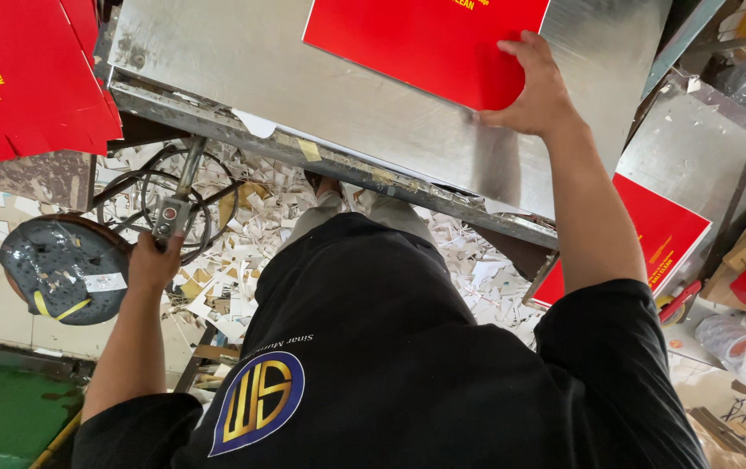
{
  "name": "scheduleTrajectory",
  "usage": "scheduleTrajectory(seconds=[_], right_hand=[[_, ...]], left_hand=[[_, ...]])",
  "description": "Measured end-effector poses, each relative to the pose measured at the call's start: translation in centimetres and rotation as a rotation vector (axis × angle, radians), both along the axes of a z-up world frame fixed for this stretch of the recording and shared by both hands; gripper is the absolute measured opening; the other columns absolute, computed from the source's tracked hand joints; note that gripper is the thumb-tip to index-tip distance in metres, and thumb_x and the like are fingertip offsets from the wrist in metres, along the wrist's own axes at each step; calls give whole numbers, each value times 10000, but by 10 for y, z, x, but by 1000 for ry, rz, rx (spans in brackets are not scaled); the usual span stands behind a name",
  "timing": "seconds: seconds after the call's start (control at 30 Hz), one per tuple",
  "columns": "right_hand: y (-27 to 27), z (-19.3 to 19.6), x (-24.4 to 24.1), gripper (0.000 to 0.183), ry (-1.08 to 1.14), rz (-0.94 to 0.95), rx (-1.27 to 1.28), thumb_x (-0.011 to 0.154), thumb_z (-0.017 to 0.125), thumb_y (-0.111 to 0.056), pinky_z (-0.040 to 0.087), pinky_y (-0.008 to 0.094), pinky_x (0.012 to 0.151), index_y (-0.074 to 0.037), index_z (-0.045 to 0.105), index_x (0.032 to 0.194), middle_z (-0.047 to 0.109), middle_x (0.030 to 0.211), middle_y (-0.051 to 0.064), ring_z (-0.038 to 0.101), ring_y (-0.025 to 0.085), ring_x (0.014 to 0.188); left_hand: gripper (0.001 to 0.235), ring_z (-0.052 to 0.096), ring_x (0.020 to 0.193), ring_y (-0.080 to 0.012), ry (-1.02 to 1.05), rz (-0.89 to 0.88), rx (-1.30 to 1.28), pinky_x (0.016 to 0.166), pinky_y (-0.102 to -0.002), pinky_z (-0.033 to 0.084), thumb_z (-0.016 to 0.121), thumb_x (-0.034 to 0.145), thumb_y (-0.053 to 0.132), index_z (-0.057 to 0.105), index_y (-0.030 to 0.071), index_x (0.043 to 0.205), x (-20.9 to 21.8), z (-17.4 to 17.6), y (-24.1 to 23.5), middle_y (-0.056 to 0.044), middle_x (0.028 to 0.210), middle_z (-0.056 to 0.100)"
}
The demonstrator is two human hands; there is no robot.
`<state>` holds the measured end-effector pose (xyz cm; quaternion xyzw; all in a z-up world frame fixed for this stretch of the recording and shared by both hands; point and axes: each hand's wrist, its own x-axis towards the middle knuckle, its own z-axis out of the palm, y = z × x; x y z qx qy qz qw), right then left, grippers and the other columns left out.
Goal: The person prepares printed packaging materials by applying adhesive tape, cutting along edges with a utility knife, and folding the red cardboard sheets into boxes.
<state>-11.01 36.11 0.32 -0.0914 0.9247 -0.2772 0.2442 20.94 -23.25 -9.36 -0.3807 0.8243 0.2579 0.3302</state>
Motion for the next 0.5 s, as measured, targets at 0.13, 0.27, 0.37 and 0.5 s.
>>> scheduleTrajectory(seconds=[0.13,0.27,0.37,0.5], right_hand=[[-5,5,3,984,-16,-11,2,667,934,-300,421,469,1116,-96,471,1511,214,1605,135,288,338,1489],[-10,15,4,1047,-65,-87,44,650,955,-316,436,460,1104,-76,435,1526,186,1610,137,306,333,1474],[-7,4,16,1056,18,-112,62,664,940,-358,457,464,1070,-63,413,1530,220,1599,164,349,356,1446],[0,-22,40,985,171,-219,179,762,896,-484,499,505,1002,-59,428,1517,318,1586,190,537,368,1341]], left_hand=[[758,466,1345,-449,-168,156,106,1023,-612,443,500,968,570,380,129,1572,-15,43,37,-221,1504,504],[659,671,1017,-329,-126,366,304,938,-490,530,548,1008,491,470,71,1509,10,11,48,-215,1248,646],[654,686,936,-287,-119,385,345,887,-444,528,542,996,509,511,83,1491,23,-1,55,-196,1125,701],[579,697,889,-283,-101,434,398,854,-419,517,559,990,510,579,96,1394,31,-18,66,-161,1056,711]])
